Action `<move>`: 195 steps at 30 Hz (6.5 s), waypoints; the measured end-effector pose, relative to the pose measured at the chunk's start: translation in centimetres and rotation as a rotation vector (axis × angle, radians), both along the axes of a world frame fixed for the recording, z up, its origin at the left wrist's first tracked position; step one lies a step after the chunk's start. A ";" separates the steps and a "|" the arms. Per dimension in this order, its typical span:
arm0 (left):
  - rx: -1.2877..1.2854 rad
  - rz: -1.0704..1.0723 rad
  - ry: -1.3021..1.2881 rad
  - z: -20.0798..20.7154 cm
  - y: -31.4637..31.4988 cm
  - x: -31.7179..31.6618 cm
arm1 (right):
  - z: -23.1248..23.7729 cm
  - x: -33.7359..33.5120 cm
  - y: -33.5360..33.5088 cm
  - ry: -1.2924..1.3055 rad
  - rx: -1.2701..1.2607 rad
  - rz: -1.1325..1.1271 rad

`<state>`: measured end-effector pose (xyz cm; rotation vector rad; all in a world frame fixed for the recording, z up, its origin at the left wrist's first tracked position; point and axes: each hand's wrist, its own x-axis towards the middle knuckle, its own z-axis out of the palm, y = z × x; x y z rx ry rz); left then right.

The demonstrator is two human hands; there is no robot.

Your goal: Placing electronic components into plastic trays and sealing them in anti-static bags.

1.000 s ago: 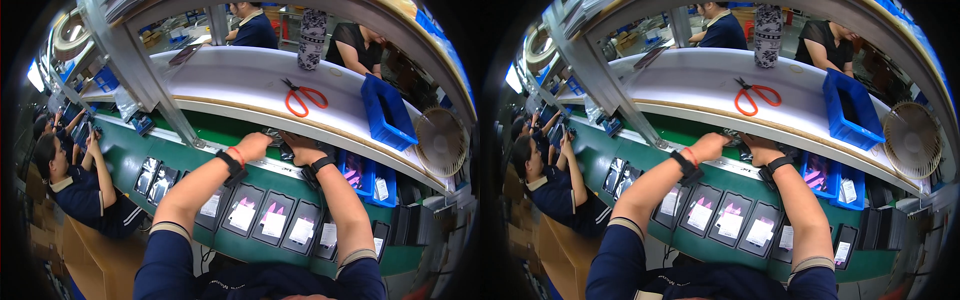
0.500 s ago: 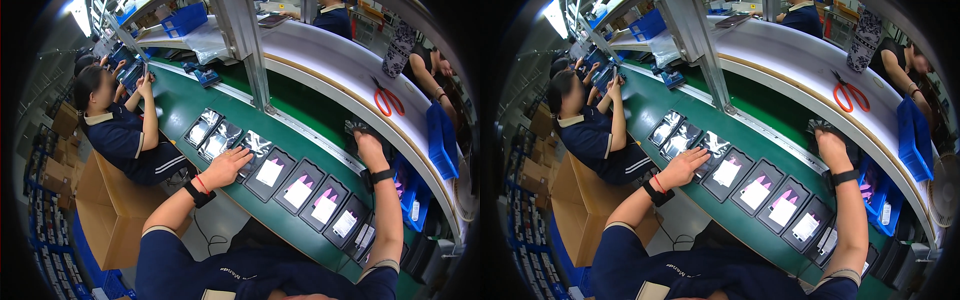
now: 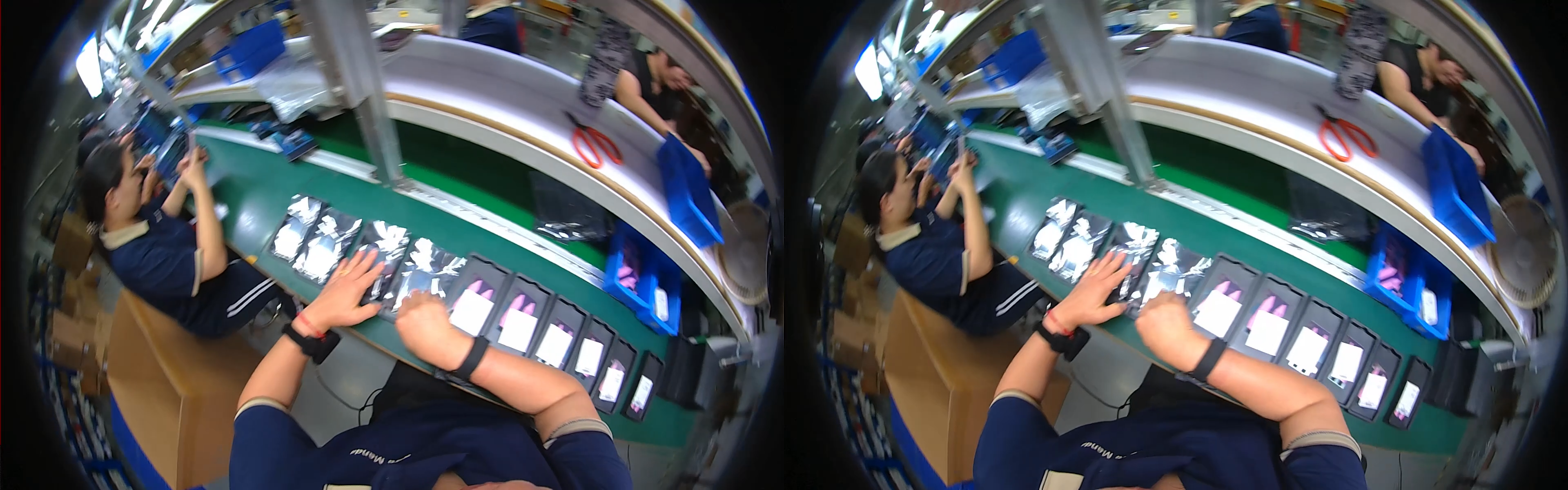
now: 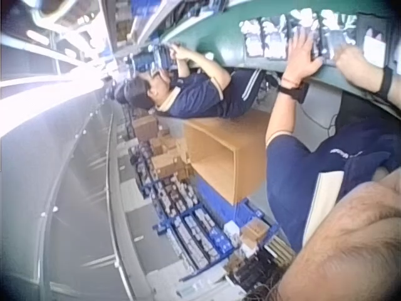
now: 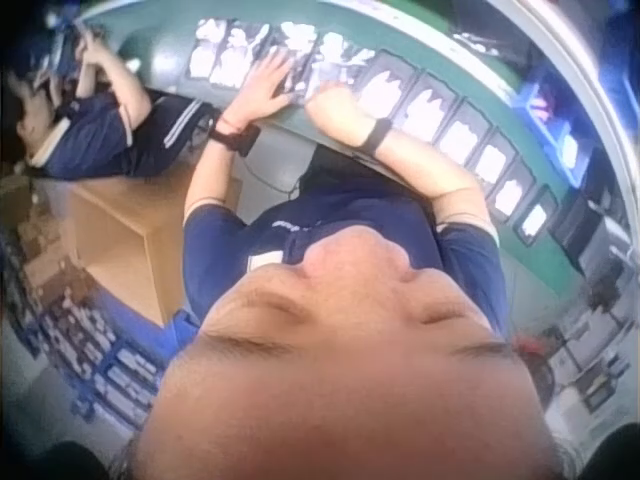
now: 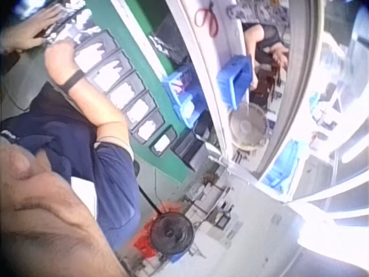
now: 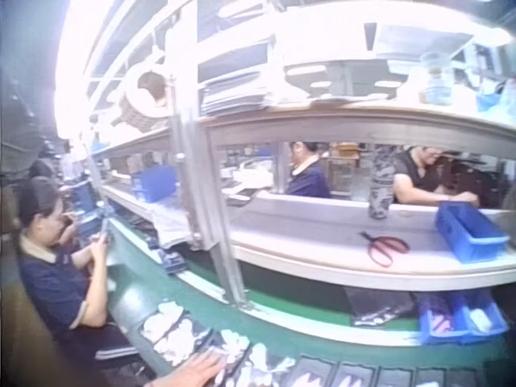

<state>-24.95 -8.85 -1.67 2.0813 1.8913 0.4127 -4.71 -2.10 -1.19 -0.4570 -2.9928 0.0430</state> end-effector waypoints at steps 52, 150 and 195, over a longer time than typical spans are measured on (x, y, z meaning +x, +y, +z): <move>0.046 -0.246 0.180 -0.1 3.1 14.8 | 1.5 16.7 3.3 0.105 0.339 -0.202; 0.549 -0.594 -0.351 3.3 10.4 36.2 | 2.1 36.5 -0.1 0.554 -0.001 -1.255; 0.170 -0.689 -0.238 -0.2 7.0 28.8 | -1.1 37.5 2.3 0.454 -0.225 -1.225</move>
